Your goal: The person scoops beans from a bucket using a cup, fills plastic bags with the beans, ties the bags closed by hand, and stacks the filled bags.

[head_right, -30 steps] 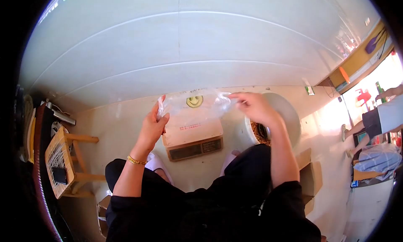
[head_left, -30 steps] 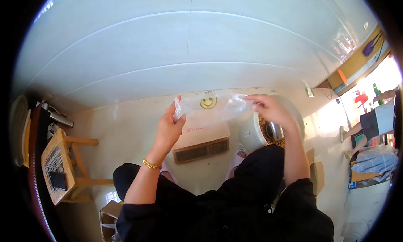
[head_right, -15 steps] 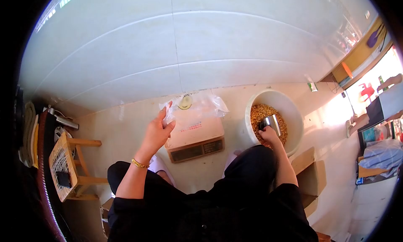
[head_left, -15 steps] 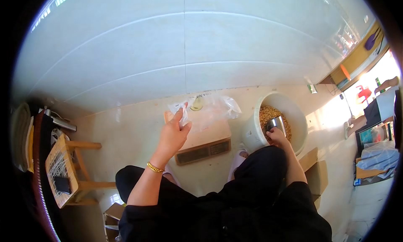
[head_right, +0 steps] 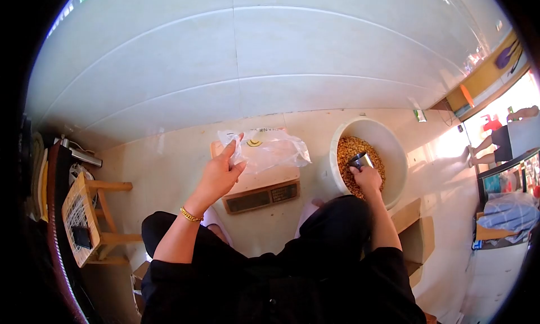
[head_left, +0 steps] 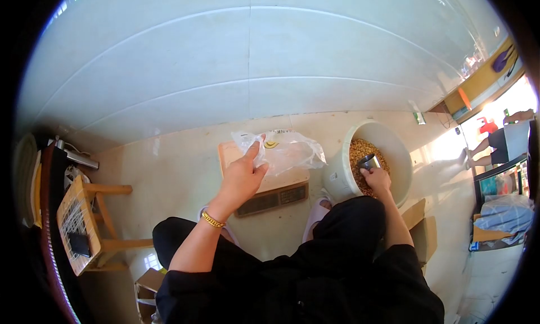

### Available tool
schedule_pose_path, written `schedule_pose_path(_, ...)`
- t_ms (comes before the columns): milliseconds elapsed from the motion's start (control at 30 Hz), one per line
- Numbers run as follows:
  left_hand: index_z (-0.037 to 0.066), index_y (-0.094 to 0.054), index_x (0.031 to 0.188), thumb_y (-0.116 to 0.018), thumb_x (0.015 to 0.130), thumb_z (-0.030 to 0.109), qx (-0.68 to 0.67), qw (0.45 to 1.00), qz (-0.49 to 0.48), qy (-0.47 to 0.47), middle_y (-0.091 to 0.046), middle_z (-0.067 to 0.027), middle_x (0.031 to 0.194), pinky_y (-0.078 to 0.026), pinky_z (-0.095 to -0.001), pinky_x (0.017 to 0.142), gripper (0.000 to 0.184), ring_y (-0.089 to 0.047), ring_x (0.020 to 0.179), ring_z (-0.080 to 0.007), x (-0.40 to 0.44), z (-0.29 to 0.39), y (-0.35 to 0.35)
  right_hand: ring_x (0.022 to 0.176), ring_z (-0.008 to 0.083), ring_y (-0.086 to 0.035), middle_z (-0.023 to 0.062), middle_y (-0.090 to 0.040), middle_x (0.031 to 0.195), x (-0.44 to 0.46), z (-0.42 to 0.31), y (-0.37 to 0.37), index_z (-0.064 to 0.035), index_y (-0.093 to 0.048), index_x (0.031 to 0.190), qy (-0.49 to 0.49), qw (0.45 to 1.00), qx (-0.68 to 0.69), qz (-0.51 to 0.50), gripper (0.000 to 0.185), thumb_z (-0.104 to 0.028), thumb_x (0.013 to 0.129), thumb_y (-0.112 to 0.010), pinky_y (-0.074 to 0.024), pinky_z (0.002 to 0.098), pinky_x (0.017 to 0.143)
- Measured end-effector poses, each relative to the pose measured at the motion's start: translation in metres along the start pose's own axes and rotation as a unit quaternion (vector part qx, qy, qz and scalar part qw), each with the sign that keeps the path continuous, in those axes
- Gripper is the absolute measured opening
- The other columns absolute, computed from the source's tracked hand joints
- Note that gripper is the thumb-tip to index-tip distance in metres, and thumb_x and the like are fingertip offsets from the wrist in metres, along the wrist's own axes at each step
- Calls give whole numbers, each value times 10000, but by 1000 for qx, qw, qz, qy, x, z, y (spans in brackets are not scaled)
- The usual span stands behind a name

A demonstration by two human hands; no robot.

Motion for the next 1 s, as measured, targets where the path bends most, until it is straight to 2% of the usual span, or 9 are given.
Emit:
schedule_pose_path(133, 107, -344, 1393, -582, 857, 149, 3, 1000, -11, -2, -546, -77, 580, -439, -281, 543, 589, -548, 520, -137, -1, 0, 0, 899, 326, -628, 146, -667, 901, 12, 11, 13, -94, -696, 861, -55, 998, 22, -14, 477, -543, 808, -543, -480, 434, 779)
schedule_pose_path(200, 98, -344, 1391, -579, 857, 150, 5, 1000, -11, -6, -553, -81, 583, -442, -284, 545, 586, -552, 521, -142, -1, 1, 0, 938, 322, -620, 150, -667, 927, 23, 20, 5, -84, -694, 896, -119, 958, 186, -185, 492, -540, 815, -530, -474, 431, 804)
schedule_pose_path(233, 89, -343, 1389, -576, 858, 150, 8, 1000, -10, -10, -559, -86, 587, -446, -288, 547, 583, -556, 523, -147, -1, 2, 0, 938, 322, -620, 150, -667, 927, 15, 9, 17, -84, -694, 896, -119, 958, 185, -185, 492, -540, 815, -530, -474, 431, 804)
schedule_pose_path(367, 74, -330, 1391, -568, 860, 154, 9, 1000, -7, -27, -561, -95, 581, -452, -301, 552, 587, -560, 517, -156, -2, 4, 0, 939, 344, -621, 190, -657, 954, 22, 16, 22, -54, -665, 1014, -85, 995, 22, -54, 531, -527, 825, -517, -478, 427, 808)
schedule_pose_path(433, 95, -352, 1373, -559, 841, 186, -9, 1000, -27, 8, -610, -219, 721, -449, -448, 674, 578, -593, 717, -393, -3, 9, 2, 943, 352, -619, 206, -651, 969, 24, 16, 26, -46, -655, 1044, -56, 998, -15, -3, 542, -523, 827, -514, -478, 428, 809)
schedule_pose_path(533, 91, -355, 1370, -557, 842, 188, -2, 1000, -27, 10, -611, -225, 731, -449, -450, 672, 573, -592, 726, -397, -1, 4, -1, 949, 345, -617, 197, -652, 969, 25, 15, 44, -54, -668, 1017, -58, 997, -58, 8, 508, -501, 818, -532, -474, 422, 823)
schedule_pose_path(700, 80, -361, 1364, -558, 841, 188, 6, 999, -36, 9, -609, -218, 707, -447, -455, 653, 569, -589, 698, -399, 2, 7, -1, 907, 312, -629, 148, -667, 918, 50, 42, 11, -58, -691, 913, 7, 954, -298, 41, 399, -417, 793, -565, -477, 435, 813)
schedule_pose_path(900, 86, -350, 1370, -561, 841, 187, 7, 999, -43, 8, -592, -198, 645, -436, -460, 607, 579, -580, 644, -392, 1, 11, -2, 864, 332, -625, 163, -663, 892, 25, 6, -12, -76, -703, 866, 55, 985, -158, -32, 392, -434, 771, -574, -479, 432, 780)
schedule_pose_path(1000, 89, -347, 1370, -564, 840, 188, 3, 999, -53, 10, -584, -197, 632, -430, -459, 590, 582, -576, 629, -392, 1, 19, -1, 869, 331, -622, 151, -665, 891, 15, 4, -7, -99, -707, 848, 19, 997, -72, -31, 416, -484, 758, -577, -476, 423, 779)
Point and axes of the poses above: each hand's wrist, its own x-axis towards the middle knuckle, its own y-axis out of the back of the hand, z = x × y, the point moved 1 cm from there along x, towards the middle knuckle
